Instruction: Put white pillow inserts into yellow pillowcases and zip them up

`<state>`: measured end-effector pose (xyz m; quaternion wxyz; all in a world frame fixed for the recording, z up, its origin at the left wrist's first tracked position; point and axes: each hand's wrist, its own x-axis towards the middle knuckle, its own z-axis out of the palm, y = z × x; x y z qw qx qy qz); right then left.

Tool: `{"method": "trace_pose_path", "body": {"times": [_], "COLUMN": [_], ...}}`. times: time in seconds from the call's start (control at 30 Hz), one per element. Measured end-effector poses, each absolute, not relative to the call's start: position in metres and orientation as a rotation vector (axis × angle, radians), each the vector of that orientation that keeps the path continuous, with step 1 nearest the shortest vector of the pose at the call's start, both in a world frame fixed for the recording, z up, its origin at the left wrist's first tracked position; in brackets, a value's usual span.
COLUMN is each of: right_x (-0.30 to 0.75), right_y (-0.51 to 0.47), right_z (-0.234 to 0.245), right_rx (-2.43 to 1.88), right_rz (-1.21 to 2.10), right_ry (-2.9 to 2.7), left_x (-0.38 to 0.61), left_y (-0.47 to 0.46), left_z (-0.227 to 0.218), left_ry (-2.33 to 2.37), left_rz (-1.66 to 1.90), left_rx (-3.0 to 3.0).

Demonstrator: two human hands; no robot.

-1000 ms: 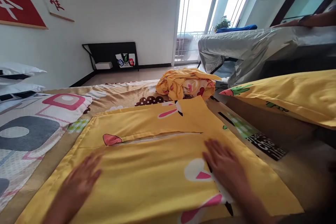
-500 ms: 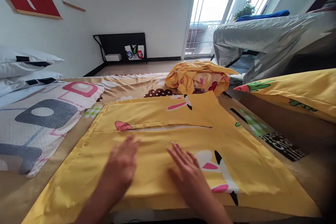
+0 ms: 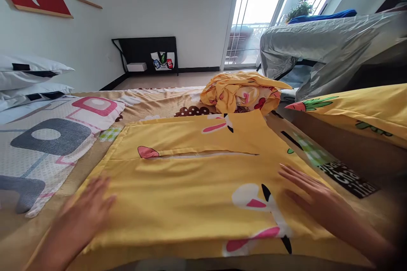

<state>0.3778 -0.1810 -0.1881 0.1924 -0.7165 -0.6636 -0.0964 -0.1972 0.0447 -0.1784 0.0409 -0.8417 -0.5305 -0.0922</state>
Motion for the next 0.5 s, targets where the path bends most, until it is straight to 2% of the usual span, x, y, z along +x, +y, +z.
{"method": "trace_pose_path", "body": {"times": [0.03, 0.13, 0.27, 0.37, 0.5], "right_x": [0.36, 0.295, 0.238, 0.239, 0.309], "right_y": [-0.152, -0.053, 0.054, 0.091, 0.091], "right_z": [-0.176, -0.151, -0.159, -0.177, -0.183], "right_rx": [-2.009, -1.853, -1.935, -1.969, -2.081], "right_rz": [-0.162, 0.124, 0.124, 0.085, 0.039], "right_ry": [-1.899, -2.137, -2.091, -2.081, -2.031], "left_x": [-0.157, -0.025, 0.095, 0.114, 0.064], "left_y": [0.046, 0.061, 0.097, 0.13, 0.184], "left_z": [-0.164, -0.132, -0.132, -0.154, -0.173], "left_ry": [-1.559, -1.427, -1.694, -1.692, -1.787], "left_rz": [-0.275, 0.057, 0.099, 0.047, -0.032], "left_rx": [-2.613, -2.895, -2.841, -2.886, -2.815]}}
